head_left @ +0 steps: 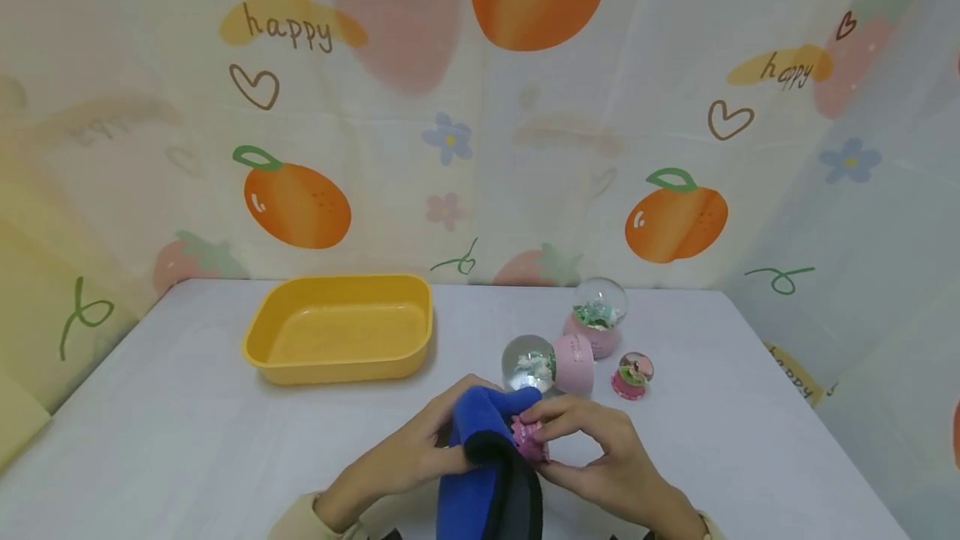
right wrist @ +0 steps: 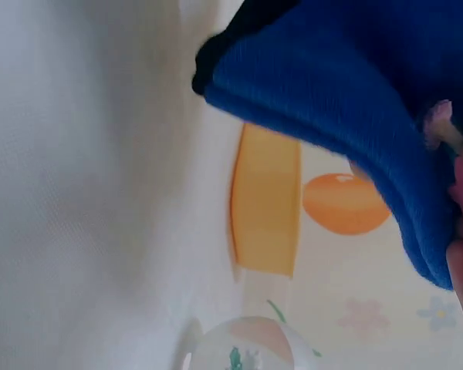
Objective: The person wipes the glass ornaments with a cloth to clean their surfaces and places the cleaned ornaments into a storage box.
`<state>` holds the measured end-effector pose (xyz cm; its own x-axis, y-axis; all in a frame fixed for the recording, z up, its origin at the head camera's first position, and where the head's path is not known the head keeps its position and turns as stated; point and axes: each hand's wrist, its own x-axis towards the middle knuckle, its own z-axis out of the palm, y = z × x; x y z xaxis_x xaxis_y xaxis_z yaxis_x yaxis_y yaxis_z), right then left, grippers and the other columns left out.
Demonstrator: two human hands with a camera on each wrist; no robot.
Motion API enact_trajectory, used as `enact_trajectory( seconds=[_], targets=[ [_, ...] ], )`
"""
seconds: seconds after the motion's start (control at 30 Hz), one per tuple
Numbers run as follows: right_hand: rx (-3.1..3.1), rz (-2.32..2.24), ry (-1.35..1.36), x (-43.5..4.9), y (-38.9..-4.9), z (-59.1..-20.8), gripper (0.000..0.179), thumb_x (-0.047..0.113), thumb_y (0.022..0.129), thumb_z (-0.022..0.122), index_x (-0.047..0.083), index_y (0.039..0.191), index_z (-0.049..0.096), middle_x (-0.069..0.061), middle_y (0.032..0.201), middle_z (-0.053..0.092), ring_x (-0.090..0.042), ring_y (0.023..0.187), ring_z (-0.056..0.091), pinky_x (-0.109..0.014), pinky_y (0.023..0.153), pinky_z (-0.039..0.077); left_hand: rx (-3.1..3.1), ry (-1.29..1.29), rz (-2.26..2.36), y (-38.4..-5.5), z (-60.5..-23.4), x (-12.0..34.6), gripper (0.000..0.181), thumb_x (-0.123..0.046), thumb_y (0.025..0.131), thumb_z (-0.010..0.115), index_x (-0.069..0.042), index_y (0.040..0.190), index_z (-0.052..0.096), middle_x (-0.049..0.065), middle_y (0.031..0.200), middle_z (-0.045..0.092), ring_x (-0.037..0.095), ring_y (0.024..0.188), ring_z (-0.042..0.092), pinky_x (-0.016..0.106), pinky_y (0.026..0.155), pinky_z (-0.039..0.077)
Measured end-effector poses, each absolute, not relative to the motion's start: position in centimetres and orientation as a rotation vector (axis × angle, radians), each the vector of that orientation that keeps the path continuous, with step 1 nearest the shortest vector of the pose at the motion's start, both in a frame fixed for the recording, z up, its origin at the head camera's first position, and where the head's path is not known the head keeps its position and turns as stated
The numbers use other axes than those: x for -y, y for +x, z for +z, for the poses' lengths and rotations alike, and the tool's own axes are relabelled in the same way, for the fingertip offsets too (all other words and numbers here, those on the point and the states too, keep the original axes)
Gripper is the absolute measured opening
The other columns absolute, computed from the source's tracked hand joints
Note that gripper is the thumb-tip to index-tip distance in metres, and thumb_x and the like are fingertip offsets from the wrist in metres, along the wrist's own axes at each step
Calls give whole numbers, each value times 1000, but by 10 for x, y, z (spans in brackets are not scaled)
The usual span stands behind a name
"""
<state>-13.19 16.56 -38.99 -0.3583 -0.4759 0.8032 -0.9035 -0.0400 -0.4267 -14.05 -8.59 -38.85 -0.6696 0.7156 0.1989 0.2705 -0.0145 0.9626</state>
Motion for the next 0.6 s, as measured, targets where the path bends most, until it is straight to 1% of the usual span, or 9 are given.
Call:
enact_trajectory(
  seconds=[0.13, 0.23, 0.33, 0.43, 0.6],
  targets=[
    [1836, 1430, 1401, -168, -131, -391, 33, -1, 77, 82, 0, 105, 64, -16, 113, 69, -18, 110, 65, -22, 96, 53, -1848, 1019, 1713, -142, -389, 87, 50, -27, 93, 62, -20, 139, 43, 7, 137, 53, 21, 123, 54, 32, 102, 47],
    [1871, 1500, 1347, -169, -129, -390, 44, -8, 71, 82, -1, 110, 63, -16, 117, 67, -16, 113, 63, -23, 93, 55, -1842, 977, 1715, -141, -388, 87, 53, -28, 91, 65, -20, 137, 42, 8, 133, 56, 20, 119, 56, 32, 99, 50],
    [1897, 1585, 1286, -169, -127, -389, 52, -17, 68, 80, -3, 114, 60, -15, 119, 65, -13, 115, 62, -25, 89, 57, -1879, 965, 1730, -140, -388, 87, 55, -26, 89, 68, -17, 136, 42, 13, 126, 61, 21, 113, 60, 34, 94, 53],
    [1909, 1646, 1236, -169, -126, -387, 53, -21, 69, 77, -5, 115, 57, -13, 120, 65, -11, 112, 65, -26, 84, 59, -1910, 937, 1757, -139, -387, 86, 55, -25, 87, 70, -15, 135, 43, 16, 121, 64, 21, 108, 63, 35, 91, 55],
    [1913, 1704, 1183, -169, -126, -386, 51, -23, 69, 75, -8, 113, 54, -9, 120, 66, -9, 103, 70, -27, 79, 60, -1945, 885, 1799, -136, -386, 84, 55, -18, 87, 72, -15, 134, 43, 17, 124, 64, 23, 109, 64, 44, 94, 55]
  ],
)
